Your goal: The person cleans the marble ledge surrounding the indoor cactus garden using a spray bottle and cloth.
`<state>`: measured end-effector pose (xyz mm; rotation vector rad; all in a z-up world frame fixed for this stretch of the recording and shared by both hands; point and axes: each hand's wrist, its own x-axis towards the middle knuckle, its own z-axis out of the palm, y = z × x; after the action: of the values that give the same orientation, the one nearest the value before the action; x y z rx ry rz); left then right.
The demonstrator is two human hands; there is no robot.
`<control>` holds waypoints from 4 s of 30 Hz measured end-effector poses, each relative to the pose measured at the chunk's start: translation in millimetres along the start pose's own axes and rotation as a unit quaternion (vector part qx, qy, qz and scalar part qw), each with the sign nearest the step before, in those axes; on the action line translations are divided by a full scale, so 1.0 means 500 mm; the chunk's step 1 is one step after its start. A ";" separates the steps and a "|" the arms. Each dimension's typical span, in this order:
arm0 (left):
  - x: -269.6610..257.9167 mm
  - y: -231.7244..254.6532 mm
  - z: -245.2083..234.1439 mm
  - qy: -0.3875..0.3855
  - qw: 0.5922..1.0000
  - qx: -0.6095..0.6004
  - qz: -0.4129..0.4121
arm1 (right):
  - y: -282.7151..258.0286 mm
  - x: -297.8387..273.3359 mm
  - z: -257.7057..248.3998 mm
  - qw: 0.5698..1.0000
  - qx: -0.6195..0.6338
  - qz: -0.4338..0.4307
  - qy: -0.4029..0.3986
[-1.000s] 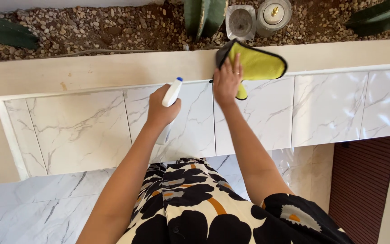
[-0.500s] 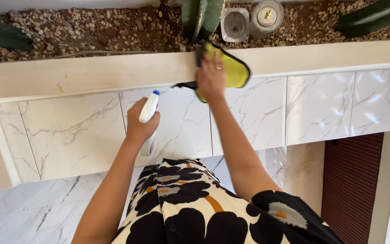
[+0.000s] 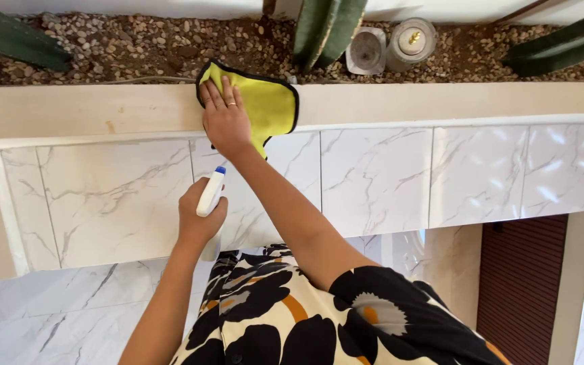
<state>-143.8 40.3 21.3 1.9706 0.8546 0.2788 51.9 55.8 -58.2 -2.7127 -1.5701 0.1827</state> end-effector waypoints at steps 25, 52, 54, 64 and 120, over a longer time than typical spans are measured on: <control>-0.012 0.067 -0.025 -0.037 0.999 0.011 0.005 | 0.113 -0.161 0.110 0.976 0.114 -0.060 0.175; 0.011 0.059 -0.126 0.023 0.998 -0.037 -0.038 | 0.296 -0.245 0.268 0.978 -0.095 0.064 0.175; 0.006 0.063 -0.127 0.028 0.997 -0.056 -0.049 | 0.407 -0.290 0.229 0.982 -0.119 0.136 0.059; -0.039 0.027 -0.148 0.041 0.996 -0.032 -0.072 | 0.045 -0.008 0.083 0.971 -0.215 0.078 0.064; -0.024 -0.213 -0.443 0.038 0.998 -0.021 -0.036 | -0.271 0.108 0.169 0.993 -0.041 -0.013 0.110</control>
<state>-313.7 215.3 52.6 1.8967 0.9586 0.3278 -47.2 165.3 -139.4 -2.6591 -1.5798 -0.1799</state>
